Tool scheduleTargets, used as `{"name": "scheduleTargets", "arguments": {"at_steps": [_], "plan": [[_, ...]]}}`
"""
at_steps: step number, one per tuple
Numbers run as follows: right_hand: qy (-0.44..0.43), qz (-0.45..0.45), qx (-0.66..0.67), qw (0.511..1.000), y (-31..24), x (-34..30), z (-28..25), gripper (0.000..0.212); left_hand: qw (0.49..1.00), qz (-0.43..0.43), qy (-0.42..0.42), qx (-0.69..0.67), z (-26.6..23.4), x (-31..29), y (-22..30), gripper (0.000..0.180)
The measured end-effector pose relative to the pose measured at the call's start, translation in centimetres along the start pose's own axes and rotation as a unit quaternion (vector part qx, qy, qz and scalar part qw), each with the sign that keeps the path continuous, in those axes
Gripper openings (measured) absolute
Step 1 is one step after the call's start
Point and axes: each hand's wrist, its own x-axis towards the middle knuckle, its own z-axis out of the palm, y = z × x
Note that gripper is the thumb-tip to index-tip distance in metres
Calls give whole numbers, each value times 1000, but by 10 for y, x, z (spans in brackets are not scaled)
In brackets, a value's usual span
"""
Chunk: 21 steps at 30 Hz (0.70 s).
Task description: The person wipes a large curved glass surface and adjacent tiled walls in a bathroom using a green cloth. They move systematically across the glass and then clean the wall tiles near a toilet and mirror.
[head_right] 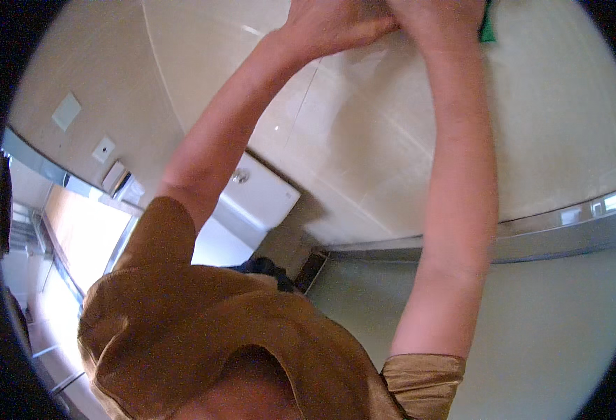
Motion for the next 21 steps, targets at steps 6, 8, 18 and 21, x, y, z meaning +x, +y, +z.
{"name": "scheduleTargets", "arguments": {"at_steps": [6, 8, 18, 21], "plan": [[-11, 19, 1, 1000, -33, -23, -1, 40, 1000, 17, -7, 17, -10, -33, -10, 104], [-62, 36, 22, 997, -43, -28, -9, 42, 999, 16, -33, 22, -15, -44, -14, 104], [-171, 35, 110, 979, -84, -85, 28, 50, 989, -21, -141, 45, -43, -103, -11, 104], [-59, -8, 101, 993, -104, -108, 51, 44, 990, -2, -124, 68, -51, -124, -14, 97]]}}
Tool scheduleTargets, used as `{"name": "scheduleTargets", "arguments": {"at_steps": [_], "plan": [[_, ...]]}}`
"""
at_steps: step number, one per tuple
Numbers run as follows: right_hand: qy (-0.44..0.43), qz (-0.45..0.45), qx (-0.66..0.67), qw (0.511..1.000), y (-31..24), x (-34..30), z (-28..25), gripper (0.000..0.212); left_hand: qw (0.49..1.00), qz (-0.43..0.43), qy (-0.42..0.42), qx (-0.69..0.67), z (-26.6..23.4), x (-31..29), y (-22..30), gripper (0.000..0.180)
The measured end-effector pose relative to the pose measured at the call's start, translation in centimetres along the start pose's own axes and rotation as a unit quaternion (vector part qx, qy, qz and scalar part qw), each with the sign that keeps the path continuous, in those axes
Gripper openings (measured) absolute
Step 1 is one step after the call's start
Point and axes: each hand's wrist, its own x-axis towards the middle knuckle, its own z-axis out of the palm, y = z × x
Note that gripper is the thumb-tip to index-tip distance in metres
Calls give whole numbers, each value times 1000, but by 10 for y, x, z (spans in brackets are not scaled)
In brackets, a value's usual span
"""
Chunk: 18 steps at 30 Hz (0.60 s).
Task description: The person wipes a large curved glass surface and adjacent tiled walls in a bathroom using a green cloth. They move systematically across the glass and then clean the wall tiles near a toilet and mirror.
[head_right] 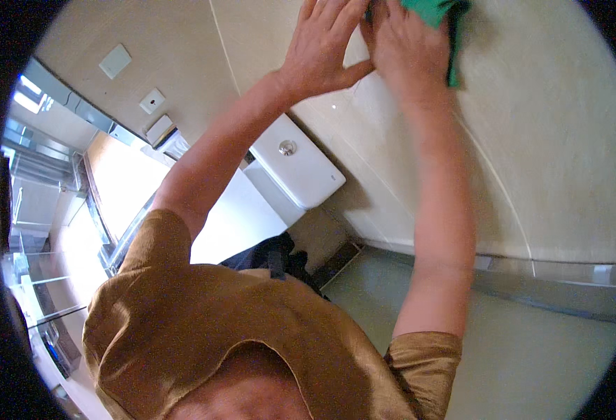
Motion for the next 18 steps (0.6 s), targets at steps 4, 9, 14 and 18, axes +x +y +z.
{"name": "scheduleTargets", "arguments": {"at_steps": [4, 9, 14, 18], "plan": [[35, -20, 88, 995, -20, -11, 11, 42, 994, -56, -83, 48, -9, -23, 0, 104], [-18, -29, 116, 993, -42, -26, 24, 42, 986, -107, -121, 50, -13, -53, 5, 105], [-111, -43, 92, 989, -49, -37, 47, 42, 981, -160, -106, 21, -8, -73, 19, 110], [-72, -35, 147, 986, -54, -42, 45, 43, 974, -196, -112, -26, -21, -89, 37, 105]]}}
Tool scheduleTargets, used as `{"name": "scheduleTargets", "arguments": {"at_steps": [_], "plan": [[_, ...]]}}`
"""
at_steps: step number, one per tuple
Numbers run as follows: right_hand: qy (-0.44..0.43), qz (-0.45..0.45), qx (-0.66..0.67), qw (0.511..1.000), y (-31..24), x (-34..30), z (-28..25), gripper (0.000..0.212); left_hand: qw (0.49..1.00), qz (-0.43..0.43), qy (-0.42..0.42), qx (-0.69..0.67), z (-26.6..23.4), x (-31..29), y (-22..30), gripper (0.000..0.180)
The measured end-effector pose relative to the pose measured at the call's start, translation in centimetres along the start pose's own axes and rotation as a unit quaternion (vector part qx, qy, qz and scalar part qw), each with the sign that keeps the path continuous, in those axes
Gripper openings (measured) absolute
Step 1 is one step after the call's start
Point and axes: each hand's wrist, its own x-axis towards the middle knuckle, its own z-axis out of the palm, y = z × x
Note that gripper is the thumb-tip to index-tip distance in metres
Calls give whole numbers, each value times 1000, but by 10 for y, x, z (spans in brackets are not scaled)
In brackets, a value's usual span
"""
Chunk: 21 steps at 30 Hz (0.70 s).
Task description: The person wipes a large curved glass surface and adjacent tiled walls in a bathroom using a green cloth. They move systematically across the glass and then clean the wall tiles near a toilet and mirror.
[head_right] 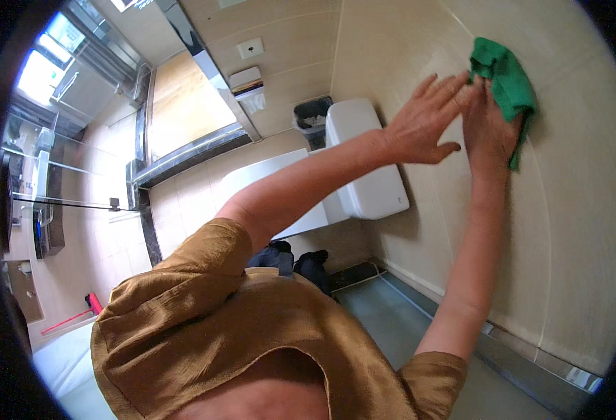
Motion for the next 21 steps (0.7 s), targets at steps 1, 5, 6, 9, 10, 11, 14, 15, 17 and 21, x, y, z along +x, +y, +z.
{"name": "scheduleTargets", "arguments": {"at_steps": [1, 5, 6, 9, 10, 11, 14, 15, 17, 21], "plan": [[-51, -2, -86, 995, -5, -4, -2, 48, 1000, -3, -6, 1, -3, -8, 2, 103], [17, -23, -169, 985, -10, -3, -4, 51, 998, -2, -48, -43, -34, -46, 6, 97], [26, -33, -175, 984, -13, -1, -5, 47, 997, -5, -57, -55, -46, -55, 5, 95], [-38, -50, -181, 982, -23, -1, -4, 39, 993, -45, -82, -66, -86, -95, -8, 92], [-58, -57, -177, 981, -23, -6, 3, 37, 993, -57, -85, -65, -98, -110, -13, 92], [-80, -62, -175, 979, -21, -12, 9, 36, 990, -69, -99, -72, -111, -126, -19, 91], [-92, 8, -1, 996, -40, -31, 37, 35, 982, -111, -132, -73, -151, -177, -39, 86], [-90, 89, 153, 980, -53, -30, 39, 35, 977, -135, -147, -72, -165, -191, -45, 85], [-97, 211, 294, 927, -80, -34, 50, 35, 965, -181, -177, -74, -187, -213, -54, 83], [-155, 177, 222, 946, -113, -45, 76, 33, 957, -228, -165, -77, -218, -241, -61, 74]]}}
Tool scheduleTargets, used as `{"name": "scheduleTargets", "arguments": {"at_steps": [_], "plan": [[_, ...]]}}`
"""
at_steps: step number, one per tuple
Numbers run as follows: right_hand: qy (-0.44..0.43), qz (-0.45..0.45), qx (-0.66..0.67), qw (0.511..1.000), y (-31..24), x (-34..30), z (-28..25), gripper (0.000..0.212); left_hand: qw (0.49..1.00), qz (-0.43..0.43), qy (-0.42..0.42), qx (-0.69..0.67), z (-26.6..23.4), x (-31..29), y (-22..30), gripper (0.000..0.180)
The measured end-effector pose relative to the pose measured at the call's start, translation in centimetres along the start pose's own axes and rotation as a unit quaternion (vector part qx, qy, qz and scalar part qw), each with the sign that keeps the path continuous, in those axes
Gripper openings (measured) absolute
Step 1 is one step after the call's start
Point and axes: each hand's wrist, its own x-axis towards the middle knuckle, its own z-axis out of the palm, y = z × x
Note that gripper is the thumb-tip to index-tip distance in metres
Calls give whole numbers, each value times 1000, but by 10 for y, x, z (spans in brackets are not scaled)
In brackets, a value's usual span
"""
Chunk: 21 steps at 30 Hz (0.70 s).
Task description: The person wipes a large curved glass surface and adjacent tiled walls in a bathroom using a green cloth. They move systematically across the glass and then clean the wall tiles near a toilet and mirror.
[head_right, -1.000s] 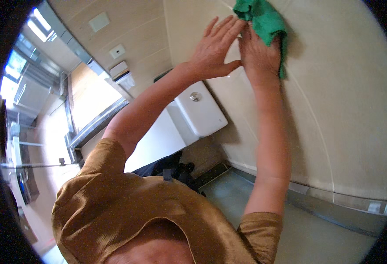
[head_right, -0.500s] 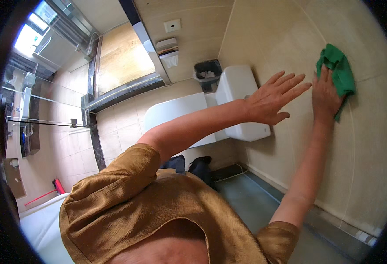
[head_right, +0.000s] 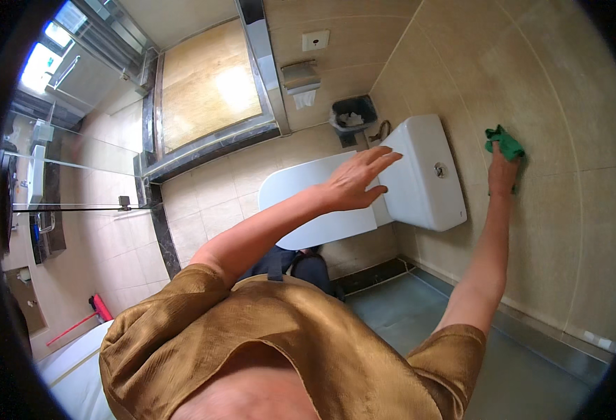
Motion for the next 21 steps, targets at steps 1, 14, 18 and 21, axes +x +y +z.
{"name": "scheduleTargets", "arguments": {"at_steps": [1, 14, 18, 21], "plan": [[-16, -52, -62, 997, 4, -2, 9, 32, 1000, -1, 6, -6, -1, -6, -6, 70], [-83, 296, 752, 583, -15, -120, 83, 52, 976, -162, -7, -147, -7, -57, -51, 42], [-77, 318, 821, 468, -127, -185, 87, 52, 958, -198, -21, -205, -7, -66, -68, 40], [-98, 350, 855, 371, -226, -208, 80, 51, 950, -211, 6, -232, -25, -72, -83, 49]]}}
